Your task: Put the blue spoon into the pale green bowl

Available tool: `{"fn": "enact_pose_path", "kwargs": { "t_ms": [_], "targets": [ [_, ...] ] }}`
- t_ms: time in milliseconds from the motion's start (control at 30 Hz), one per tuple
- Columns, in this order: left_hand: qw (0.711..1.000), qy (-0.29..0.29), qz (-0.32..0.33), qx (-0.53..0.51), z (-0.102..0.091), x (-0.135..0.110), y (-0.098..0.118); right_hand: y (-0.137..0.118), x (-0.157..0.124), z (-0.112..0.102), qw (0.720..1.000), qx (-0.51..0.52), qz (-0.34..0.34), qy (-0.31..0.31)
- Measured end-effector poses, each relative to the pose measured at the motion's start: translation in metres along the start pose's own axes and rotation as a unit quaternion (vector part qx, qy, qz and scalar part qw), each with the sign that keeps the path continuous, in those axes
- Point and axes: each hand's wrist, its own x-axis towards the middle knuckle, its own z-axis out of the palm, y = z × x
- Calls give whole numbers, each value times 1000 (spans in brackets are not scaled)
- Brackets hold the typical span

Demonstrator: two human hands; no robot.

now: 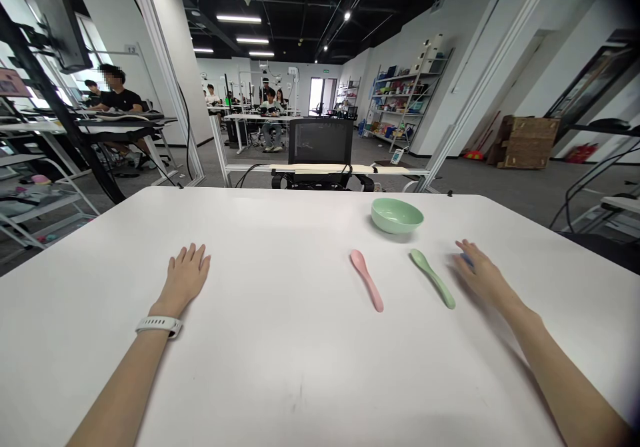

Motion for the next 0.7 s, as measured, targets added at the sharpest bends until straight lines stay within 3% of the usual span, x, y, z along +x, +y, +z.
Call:
{"fn": "enact_pose_path", "kwargs": {
  "t_ms": [200, 700],
  "targets": [
    [1000, -4, -1, -3, -2, 0, 0, -14, 2, 13, 996, 56, -66, -30],
    [1000, 1, -1, 3, 1, 1, -2, -7, 5, 23, 995, 64, -65, -37]
  ]
}}
